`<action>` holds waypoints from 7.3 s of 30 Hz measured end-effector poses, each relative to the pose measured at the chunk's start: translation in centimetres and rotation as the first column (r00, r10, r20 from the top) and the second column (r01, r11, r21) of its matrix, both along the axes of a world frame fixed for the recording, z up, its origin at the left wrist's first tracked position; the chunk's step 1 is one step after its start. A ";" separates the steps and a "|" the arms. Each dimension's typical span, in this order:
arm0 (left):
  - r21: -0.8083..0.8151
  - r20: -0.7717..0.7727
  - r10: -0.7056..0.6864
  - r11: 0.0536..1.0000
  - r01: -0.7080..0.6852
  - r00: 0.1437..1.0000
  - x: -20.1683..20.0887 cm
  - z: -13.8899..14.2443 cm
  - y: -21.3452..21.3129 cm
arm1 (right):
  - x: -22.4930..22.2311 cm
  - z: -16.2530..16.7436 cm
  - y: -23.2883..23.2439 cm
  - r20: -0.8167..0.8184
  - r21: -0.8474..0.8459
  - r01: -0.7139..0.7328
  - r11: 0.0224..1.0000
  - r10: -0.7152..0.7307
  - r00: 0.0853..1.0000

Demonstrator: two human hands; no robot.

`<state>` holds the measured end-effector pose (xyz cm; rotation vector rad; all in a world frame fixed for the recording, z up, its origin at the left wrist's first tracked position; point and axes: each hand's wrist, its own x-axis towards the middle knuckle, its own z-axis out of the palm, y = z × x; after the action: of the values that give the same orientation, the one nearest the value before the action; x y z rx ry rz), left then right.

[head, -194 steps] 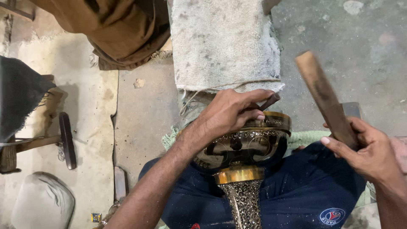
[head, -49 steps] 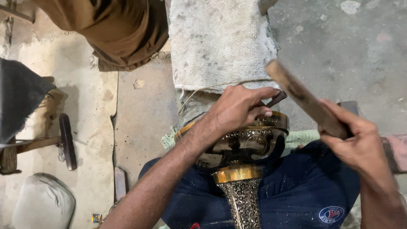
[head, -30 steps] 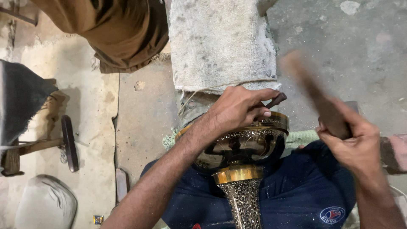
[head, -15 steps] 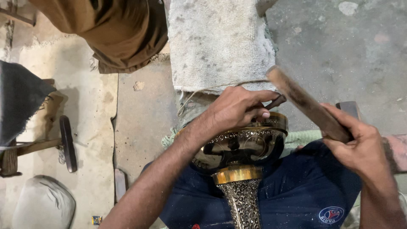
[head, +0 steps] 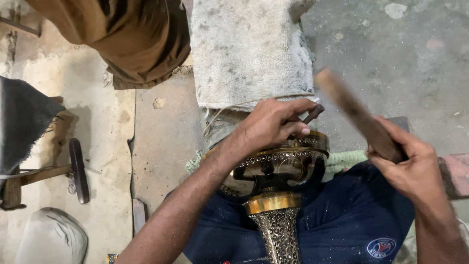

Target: The person sits cross-legged on the floor with an ornate brass vase on their lap, holds a small punch against the vase's decorated rim, and repeatedly strikes the punch with a wooden mallet to work the metal surface, repositioning the punch along the rim as they go.

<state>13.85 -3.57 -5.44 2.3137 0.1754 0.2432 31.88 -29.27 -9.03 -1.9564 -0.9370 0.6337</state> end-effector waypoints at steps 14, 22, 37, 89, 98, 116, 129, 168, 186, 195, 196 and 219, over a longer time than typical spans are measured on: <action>0.080 -0.020 0.134 0.988 -0.132 0.991 0.1 0.2 -1.5 | 0.3 -2.1 0.2 -0.377 0.361 0.028 0.932 0.119 0.919; 0.080 -0.095 0.142 0.988 -0.134 0.985 0.3 0.3 -1.5 | 0.6 -2.9 -0.1 -0.133 0.146 0.046 0.988 -0.027 0.991; 0.088 -0.171 0.100 0.992 -0.086 0.980 0.3 0.0 -1.1 | 0.7 -2.1 0.2 -0.060 0.161 -0.042 0.986 0.053 0.997; 0.089 -0.151 -0.033 0.995 0.046 0.988 1.7 1.4 -1.0 | 1.0 -5.7 -5.6 -0.334 0.046 0.182 0.982 -0.156 0.929; 0.074 -0.158 -0.015 0.997 0.027 0.987 1.4 1.4 -0.7 | 0.3 -4.4 -3.2 -0.428 0.058 0.156 0.986 -0.116 0.896; 0.105 -0.219 -0.036 0.993 0.060 0.975 1.9 1.2 -0.8 | -0.1 -3.9 -1.5 0.003 -0.060 -0.026 0.998 0.026 1.000; 0.131 -0.245 -0.060 0.987 0.095 0.968 2.0 1.0 -0.7 | -0.9 -3.8 -0.4 -0.102 -0.078 0.075 0.994 -0.082 0.991; 0.103 -0.278 0.029 0.995 0.000 0.960 2.2 0.2 -1.2 | -1.5 -1.8 0.1 -0.278 0.161 0.078 0.984 -0.031 0.960; 0.130 -0.174 -0.034 0.990 0.057 0.984 2.1 0.0 -0.8 | -2.8 -2.8 -0.3 -0.181 0.202 0.111 0.973 -0.075 0.981; 0.170 -0.177 -0.061 0.981 0.092 0.982 2.2 -0.5 -0.6 | -2.3 -2.7 -0.4 -0.251 0.216 0.111 0.970 -0.055 0.966; 0.167 -0.181 -0.058 0.982 0.089 0.982 2.2 -0.6 -0.7 | -2.2 -2.7 -0.3 -0.192 0.188 0.124 0.974 -0.087 0.977; 0.046 -0.217 -0.089 0.994 0.101 0.972 2.3 -0.1 -0.1 | -2.7 -0.1 0.8 -0.496 0.334 0.244 0.911 -0.050 0.867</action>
<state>16.15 -3.63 -5.49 2.3952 0.1664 -0.0523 29.16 -28.43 -9.11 -1.4055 -0.5382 0.7343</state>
